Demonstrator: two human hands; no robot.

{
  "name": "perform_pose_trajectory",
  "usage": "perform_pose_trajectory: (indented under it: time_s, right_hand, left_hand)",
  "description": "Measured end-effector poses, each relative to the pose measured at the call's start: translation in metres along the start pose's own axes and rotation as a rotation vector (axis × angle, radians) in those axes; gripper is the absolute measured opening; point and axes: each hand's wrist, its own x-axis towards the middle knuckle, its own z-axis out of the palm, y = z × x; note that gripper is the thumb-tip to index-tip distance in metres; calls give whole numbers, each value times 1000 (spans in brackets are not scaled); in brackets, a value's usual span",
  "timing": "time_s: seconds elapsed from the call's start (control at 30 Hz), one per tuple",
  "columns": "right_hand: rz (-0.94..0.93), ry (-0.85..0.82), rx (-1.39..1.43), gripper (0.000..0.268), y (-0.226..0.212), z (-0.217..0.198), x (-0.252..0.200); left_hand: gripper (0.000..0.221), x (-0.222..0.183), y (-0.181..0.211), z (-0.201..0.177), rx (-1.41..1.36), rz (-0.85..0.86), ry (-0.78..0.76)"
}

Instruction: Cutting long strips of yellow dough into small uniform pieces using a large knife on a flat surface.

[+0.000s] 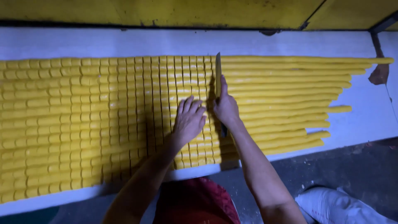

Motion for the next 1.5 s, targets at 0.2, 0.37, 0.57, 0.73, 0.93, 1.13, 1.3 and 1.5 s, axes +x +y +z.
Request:
perform_pose_trajectory:
  time_s: [0.2,0.37,0.57,0.73,0.93,1.13,1.3,1.5]
  right_hand:
    - [19,-34,-45,87,4,9,47]
    - [28,-87,-65,84,-13,-3,47]
    - [101,-191,-110,83,-28,-18,75]
    - [42,-173,-173,87,-22,-15,114]
    - [154,-426,-207,83,-27,-31,-1]
    - [150,-406,-183,82,-12,-21,2]
    - [126,-460,-198,84,-26,-32,-58]
    - [146,-528,-129,82,-27,-39,-160]
  left_hand:
    - [27,41,-26,1,-54,-48,114]
    - [41,121,-69,15,-8,-43,95]
    - [57,170,-95,50,-82,-125,-201]
    - [56,175,-95,47,-77,-159,-256]
    - [49,159,-89,52,-41,-136,-202]
    - [41,108,-31,-12,-66,-75,-179]
    - [44,83,-22,7,-67,-120,-254]
    - [45,61,-3,-12,-77,-128,-206]
